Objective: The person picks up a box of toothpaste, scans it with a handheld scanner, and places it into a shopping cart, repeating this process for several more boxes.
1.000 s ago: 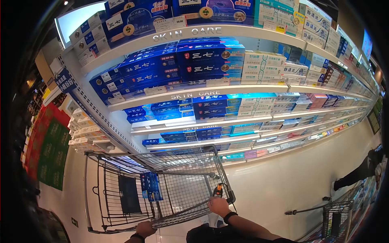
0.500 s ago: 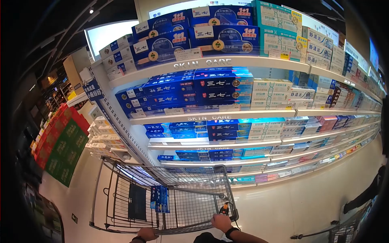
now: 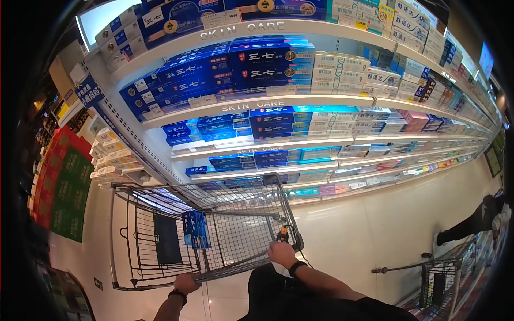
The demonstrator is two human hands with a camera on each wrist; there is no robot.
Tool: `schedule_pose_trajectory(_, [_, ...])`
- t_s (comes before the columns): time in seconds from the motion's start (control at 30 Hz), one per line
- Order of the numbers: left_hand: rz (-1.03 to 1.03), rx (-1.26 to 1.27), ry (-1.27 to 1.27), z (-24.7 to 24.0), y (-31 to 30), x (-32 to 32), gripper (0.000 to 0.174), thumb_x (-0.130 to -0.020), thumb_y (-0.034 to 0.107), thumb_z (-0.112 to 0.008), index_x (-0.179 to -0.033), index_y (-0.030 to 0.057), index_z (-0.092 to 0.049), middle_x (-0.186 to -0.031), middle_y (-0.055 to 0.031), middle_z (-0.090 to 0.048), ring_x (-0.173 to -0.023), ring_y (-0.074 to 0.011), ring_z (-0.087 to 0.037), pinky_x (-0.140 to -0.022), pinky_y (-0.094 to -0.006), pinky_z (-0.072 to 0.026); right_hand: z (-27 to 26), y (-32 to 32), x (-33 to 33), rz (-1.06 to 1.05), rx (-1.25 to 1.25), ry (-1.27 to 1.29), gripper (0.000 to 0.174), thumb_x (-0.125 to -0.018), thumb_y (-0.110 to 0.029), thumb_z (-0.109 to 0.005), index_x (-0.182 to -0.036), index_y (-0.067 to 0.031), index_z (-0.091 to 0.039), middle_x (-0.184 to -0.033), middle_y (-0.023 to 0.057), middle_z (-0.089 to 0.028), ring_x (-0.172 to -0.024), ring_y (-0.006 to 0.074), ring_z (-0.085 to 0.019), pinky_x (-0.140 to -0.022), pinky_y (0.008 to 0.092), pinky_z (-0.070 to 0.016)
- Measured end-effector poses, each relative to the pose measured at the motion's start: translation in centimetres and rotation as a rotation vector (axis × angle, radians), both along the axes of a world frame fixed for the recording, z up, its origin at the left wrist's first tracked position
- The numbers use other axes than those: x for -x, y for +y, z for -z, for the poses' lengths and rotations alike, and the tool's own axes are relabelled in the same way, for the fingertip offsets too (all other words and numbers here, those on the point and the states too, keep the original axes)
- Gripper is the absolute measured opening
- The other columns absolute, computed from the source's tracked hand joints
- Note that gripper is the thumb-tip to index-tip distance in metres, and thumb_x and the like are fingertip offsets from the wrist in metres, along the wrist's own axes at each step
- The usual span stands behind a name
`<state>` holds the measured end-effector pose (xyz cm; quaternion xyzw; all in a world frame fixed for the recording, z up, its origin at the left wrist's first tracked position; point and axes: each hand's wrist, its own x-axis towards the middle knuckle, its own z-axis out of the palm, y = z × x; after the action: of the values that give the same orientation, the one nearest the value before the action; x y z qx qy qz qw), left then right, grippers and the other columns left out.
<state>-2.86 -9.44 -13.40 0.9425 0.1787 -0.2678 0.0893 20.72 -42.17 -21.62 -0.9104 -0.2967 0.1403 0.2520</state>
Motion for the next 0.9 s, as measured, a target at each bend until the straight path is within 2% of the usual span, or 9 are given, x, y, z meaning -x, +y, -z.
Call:
schedule_pose_trajectory(0.37, [0.028,0.013,-0.044,2.3,1.3,0.8,0.029,-0.070,0.038,-0.073,-0.087,0.0144,-0.072,-0.080,-0.0090,-0.069,-0.077,-0.0302,-0.067,-0.071,-0.0430,-0.0541,1.9,0.1,-0.1,0.039,0.021,0.034,0.027,-0.085,-0.029,-0.054,-0.078,-0.0039,-0.061,-0.075,0.0151,-0.066,-0.072,0.0356,-0.065,-0.065,0.0483,-0.0529])
schedule_pose_trajectory(0.4, [0.072,0.059,-0.032,2.4,1.7,0.9,0.035,-0.072,0.037,-0.066,-0.102,0.0182,-0.070,-0.079,-0.0112,-0.069,-0.074,-0.0325,-0.066,-0.067,-0.0448,-0.0545,1.9,0.0,0.1,0.032,0.022,0.058,0.028,-0.085,-0.030,-0.054,-0.077,-0.0038,-0.060,-0.074,0.0151,-0.066,-0.072,0.0360,-0.065,-0.065,0.0486,-0.0528])
schedule_pose_trajectory(0.43, [0.082,0.056,-0.042,2.5,1.8,0.9,0.036,-0.072,0.035,-0.066,-0.103,0.0181,-0.069,-0.079,-0.0113,-0.069,-0.074,-0.0323,-0.066,-0.067,-0.0447,-0.0544,1.8,0.0,-0.3,0.029,0.015,0.069,0.028,-0.085,-0.030,-0.055,-0.077,-0.0037,-0.060,-0.074,0.0151,-0.066,-0.073,0.0364,-0.065,-0.065,0.0490,-0.0526])
schedule_pose_trajectory(0.47, [0.094,0.050,-0.054,2.4,1.7,1.0,0.036,-0.071,0.034,-0.066,-0.103,0.0179,-0.069,-0.079,-0.0113,-0.069,-0.074,-0.0322,-0.066,-0.067,-0.0447,-0.0544,1.6,-0.1,-0.9,0.025,0.023,0.261,0.032,-0.085,-0.031,-0.057,-0.090,-0.0006,-0.062,-0.086,0.0188,-0.066,-0.085,0.0372,-0.064,-0.076,0.0483,-0.0517])
schedule_pose_trajectory(0.57, [0.125,0.089,-0.090,0.9,1.3,0.2,0.038,-0.071,0.033,-0.067,-0.103,0.0131,-0.067,-0.082,-0.0126,-0.068,-0.076,-0.0328,-0.066,-0.068,-0.0444,-0.0542,0.3,0.5,-4.9,-0.097,-0.144,0.235,0.042,-0.084,-0.030,-0.061,-0.112,0.0017,-0.059,-0.105,0.0218,-0.063,-0.103,0.0381,-0.059,-0.089,0.0470,-0.0473])
schedule_pose_trajectory(0.63, [0.130,0.127,-0.123,2.2,1.8,1.0,0.037,-0.072,0.034,-0.067,-0.100,0.0102,-0.066,-0.084,-0.0132,-0.068,-0.077,-0.0336,-0.066,-0.068,-0.0442,-0.0540,-6.7,2.5,-12.3,-0.046,-0.285,-0.129,0.053,-0.084,-0.027,-0.064,-0.127,0.0012,-0.051,-0.118,0.0236,-0.057,-0.112,0.0397,-0.053,-0.097,0.0464,-0.0425])
schedule_pose_trajectory(0.67, [0.128,0.123,-0.076,2.8,2.2,1.1,0.038,-0.073,0.038,-0.067,-0.094,0.0074,-0.066,-0.085,-0.0132,-0.067,-0.079,-0.0340,-0.065,-0.068,-0.0442,-0.0539,-7.7,2.9,-12.7,-0.071,-0.247,-0.139,0.051,-0.083,-0.023,-0.065,-0.126,0.0006,-0.051,-0.119,0.0240,-0.056,-0.112,0.0406,-0.052,-0.096,0.0462,-0.0432])
schedule_pose_trajectory(0.73, [0.131,0.127,-0.099,2.4,2.1,1.0,0.039,-0.072,0.041,-0.069,-0.093,0.0088,-0.068,-0.079,-0.0144,-0.067,-0.076,-0.0342,-0.066,-0.066,-0.0459,-0.0529,-15.1,4.8,-20.4,-0.016,-0.306,-0.438,0.048,-0.080,-0.016,-0.067,-0.122,0.0022,-0.051,-0.117,0.0224,-0.056,-0.110,0.0391,-0.052,-0.096,0.0438,-0.0438])
schedule_pose_trajectory(0.9, [0.166,0.154,-0.130,2.1,2.4,1.2,0.040,-0.070,0.042,-0.070,-0.089,0.0069,-0.066,-0.073,-0.0141,-0.065,-0.072,-0.0346,-0.065,-0.066,-0.0468,-0.0518,-18.8,6.4,-31.6,-0.089,-0.081,-0.786,0.064,-0.071,-0.012,-0.074,-0.127,0.0031,-0.046,-0.129,0.0212,-0.049,-0.122,0.0377,-0.046,-0.101,0.0446,-0.0403])
